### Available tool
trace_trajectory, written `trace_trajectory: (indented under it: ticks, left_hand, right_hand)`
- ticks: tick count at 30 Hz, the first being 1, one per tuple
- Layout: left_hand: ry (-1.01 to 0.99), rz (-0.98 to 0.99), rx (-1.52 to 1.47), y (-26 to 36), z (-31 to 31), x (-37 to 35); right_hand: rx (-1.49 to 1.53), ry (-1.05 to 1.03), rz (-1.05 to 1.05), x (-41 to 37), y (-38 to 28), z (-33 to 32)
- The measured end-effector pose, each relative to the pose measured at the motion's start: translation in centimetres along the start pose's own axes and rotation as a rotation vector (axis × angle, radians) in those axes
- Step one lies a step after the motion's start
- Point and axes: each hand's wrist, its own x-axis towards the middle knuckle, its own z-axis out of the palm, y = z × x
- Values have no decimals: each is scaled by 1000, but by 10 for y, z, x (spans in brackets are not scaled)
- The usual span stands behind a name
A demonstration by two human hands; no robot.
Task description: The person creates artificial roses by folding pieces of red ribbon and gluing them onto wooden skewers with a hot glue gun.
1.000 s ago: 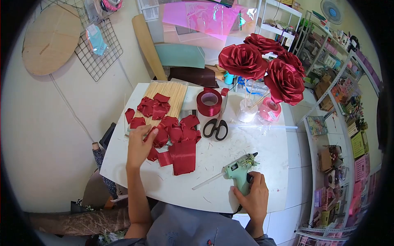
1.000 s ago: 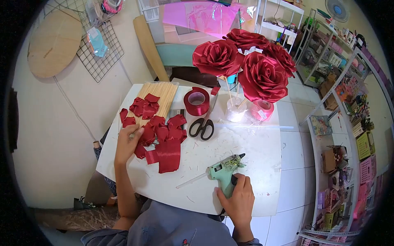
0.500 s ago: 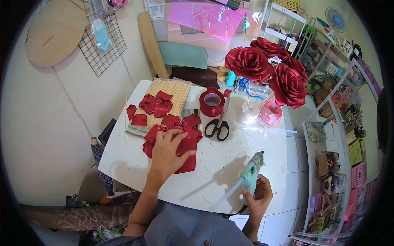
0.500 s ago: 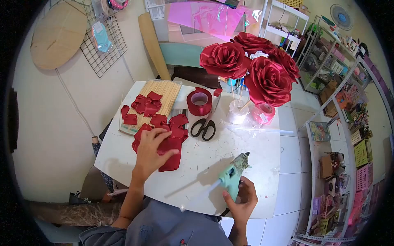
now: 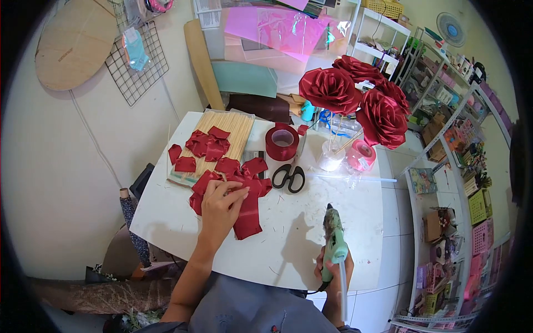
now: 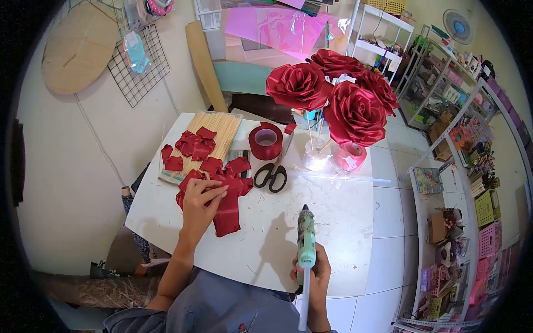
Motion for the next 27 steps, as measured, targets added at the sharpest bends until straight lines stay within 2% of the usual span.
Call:
trace_trajectory:
  ticks: [2,4,5,7,8,10,12,14,20,23,27]
  left_hand:
    - [64,20,-39,7,-4,3]
    - [64,-278,-431,20,-9,3]
    - [59,-276,-435,28,-12,3]
    - [109,-460,-574,43,-18,2]
    - [106,-460,-576,46,-21,1]
    - [119,-38,-219,50,-27,0]
    - [97,-32,-203,59,-30,1]
    - [115,-43,-174,66,-28,4]
    - [134,-82,-354,76,-18,1]
    - [161,-135,-480,75,-10,-2]
    - [132,-111,-455,76,-11,0]
  right_hand:
    - [120,-36,44,-3,-2,4]
    - [180,-90,57,-5,-2,5]
    - [180,-85,54,-6,-3,6]
    - [157,-102,60,-9,-4,9]
    - [157,-98,60,-10,-5,10]
    - [-13,-41,73,-11,-5,12]
    - [-50,-77,32,-13,-3,10]
    - [-34,-190,89,-17,-3,6]
    - [-184,-185,83,-17,-6,15]
    - [-369,-176,5,-17,3,8]
    - [-398,-157,47,-16,4,11]
